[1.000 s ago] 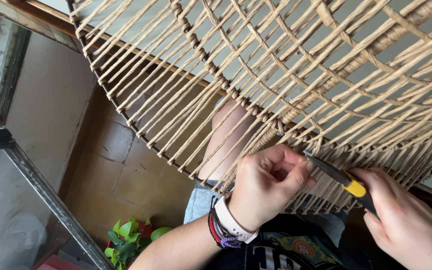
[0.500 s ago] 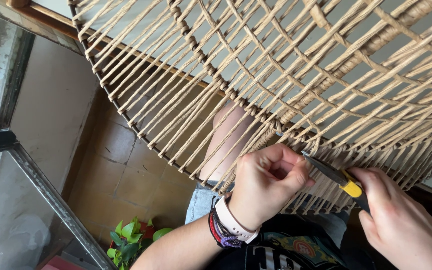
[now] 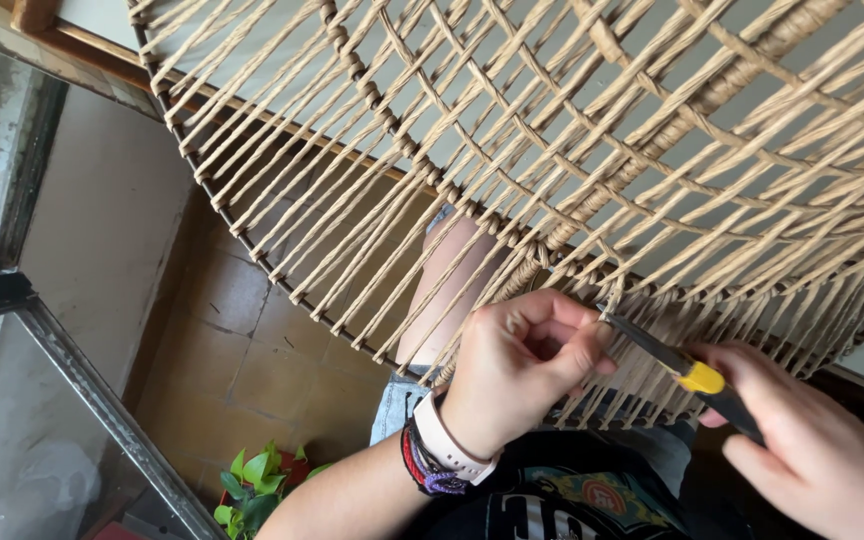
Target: Assembling and repairing a large wicker lampshade using pliers, a glue gun, and a stapler
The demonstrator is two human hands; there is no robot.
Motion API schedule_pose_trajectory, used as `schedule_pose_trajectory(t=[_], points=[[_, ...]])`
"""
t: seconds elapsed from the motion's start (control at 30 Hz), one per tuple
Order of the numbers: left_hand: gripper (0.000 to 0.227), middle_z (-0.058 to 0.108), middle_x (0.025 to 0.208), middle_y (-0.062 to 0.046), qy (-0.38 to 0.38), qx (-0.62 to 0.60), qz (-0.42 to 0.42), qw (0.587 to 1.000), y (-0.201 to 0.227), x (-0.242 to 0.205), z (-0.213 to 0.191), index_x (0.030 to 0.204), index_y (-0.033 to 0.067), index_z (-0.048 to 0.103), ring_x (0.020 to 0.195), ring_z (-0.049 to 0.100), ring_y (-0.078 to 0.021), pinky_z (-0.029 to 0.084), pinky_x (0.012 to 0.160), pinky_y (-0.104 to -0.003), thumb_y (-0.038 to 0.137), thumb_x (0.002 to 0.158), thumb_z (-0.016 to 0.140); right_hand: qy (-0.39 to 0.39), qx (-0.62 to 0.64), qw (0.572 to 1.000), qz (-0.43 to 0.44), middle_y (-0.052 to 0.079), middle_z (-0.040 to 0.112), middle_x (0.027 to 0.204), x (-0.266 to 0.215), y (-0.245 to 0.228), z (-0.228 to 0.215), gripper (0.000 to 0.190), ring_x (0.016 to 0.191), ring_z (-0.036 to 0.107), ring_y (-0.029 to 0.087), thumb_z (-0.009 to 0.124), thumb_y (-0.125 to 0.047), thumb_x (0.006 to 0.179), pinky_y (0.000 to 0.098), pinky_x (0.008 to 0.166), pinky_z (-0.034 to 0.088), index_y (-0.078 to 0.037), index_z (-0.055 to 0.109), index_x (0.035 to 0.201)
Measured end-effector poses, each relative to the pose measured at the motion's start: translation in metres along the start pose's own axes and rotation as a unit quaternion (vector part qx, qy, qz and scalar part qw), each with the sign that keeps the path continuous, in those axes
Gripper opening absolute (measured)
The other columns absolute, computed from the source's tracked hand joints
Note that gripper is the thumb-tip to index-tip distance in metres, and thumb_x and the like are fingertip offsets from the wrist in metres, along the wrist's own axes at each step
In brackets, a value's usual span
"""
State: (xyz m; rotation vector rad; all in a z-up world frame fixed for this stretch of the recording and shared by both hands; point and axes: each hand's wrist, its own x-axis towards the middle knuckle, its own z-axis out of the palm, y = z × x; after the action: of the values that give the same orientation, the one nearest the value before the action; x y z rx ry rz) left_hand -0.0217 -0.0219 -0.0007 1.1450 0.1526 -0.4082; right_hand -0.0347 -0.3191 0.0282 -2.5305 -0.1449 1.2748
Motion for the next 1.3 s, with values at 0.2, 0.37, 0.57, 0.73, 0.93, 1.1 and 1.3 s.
schedule_pose_trajectory(t=[0.2,0.37,0.57,0.73,0.93,1.1,1.3], points=[[0.01,0.075,0.074,-0.005,0.019,0.01,-0.048,0.999,0.001,0.0,0.002,0.097,0.006,0.07,0.054,0.062,-0.0042,0.053,0.053,-0.019,0.016,0.096,0.071,0.053,0.007,0.995,0.088,-0.03,0.081,0.119,-0.018,-0.004,-0.011,0.074,0.078,0.091,0.003,0.062,-0.006,0.073,0.0241,0.089,0.061,-0.043,0.058,0.136],[0.015,0.057,0.062,0.006,0.095,0.064,0.042,0.993,-0.007,-0.001,0.012,0.099,0.0066,0.074,0.053,0.045,-0.0012,0.038,0.05,-0.02,0.021,0.095,0.074,0.151,-0.124,0.981,0.009,-0.001,0.064,0.132,-0.023,0.005,-0.004,0.064,0.119,0.065,0.022,0.056,-0.018,0.078,0.0403,0.094,0.052,-0.024,0.051,0.141],[0.008,0.068,0.07,0.005,0.119,0.192,0.132,0.965,-0.003,-0.003,0.016,0.097,0.0085,0.075,0.056,0.057,-0.0034,0.05,0.055,-0.02,0.015,0.093,0.074,0.129,-0.207,0.97,0.015,-0.003,0.056,0.137,-0.017,0.008,0.001,0.072,0.114,0.067,0.02,0.06,-0.026,0.076,0.0418,0.087,0.06,-0.027,0.043,0.147],[0.006,0.065,0.07,0.003,0.121,0.275,0.215,0.929,-0.005,-0.002,0.013,0.099,0.0092,0.071,0.053,0.053,-0.0075,0.048,0.054,-0.023,0.012,0.094,0.073,0.077,-0.194,0.977,0.05,-0.006,0.052,0.143,-0.014,0.003,-0.003,0.075,0.118,0.066,0.019,0.062,-0.027,0.076,0.0406,0.09,0.059,-0.03,0.04,0.147],[0.006,0.068,0.071,0.002,0.119,0.269,0.209,0.933,0.0,-0.002,0.012,0.096,0.009,0.071,0.053,0.055,-0.0069,0.05,0.052,-0.023,0.013,0.094,0.074,0.06,-0.182,0.978,0.08,-0.008,0.052,0.143,-0.01,0.003,-0.003,0.072,0.12,0.066,0.018,0.061,-0.028,0.078,0.0398,0.09,0.058,-0.033,0.04,0.147],[0.017,0.059,0.064,0.008,0.099,0.195,0.111,0.97,0.002,-0.004,0.012,0.109,0.0068,0.073,0.051,0.048,-0.0019,0.047,0.052,-0.019,0.014,0.094,0.074,0.091,-0.17,0.98,0.058,-0.008,0.053,0.145,-0.009,0.006,-0.001,0.075,0.121,0.065,0.02,0.062,-0.024,0.074,0.0414,0.091,0.059,-0.029,0.041,0.146],[0.018,0.064,0.067,0.006,0.082,0.117,0.05,0.988,0.004,-0.006,0.012,0.108,0.0073,0.072,0.055,0.05,-0.0014,0.047,0.056,-0.02,0.019,0.095,0.073,0.101,-0.123,0.987,0.039,-0.008,0.057,0.144,-0.008,0.009,-0.001,0.073,0.127,0.061,0.018,0.063,-0.022,0.077,0.0382,0.095,0.053,-0.029,0.044,0.147]])
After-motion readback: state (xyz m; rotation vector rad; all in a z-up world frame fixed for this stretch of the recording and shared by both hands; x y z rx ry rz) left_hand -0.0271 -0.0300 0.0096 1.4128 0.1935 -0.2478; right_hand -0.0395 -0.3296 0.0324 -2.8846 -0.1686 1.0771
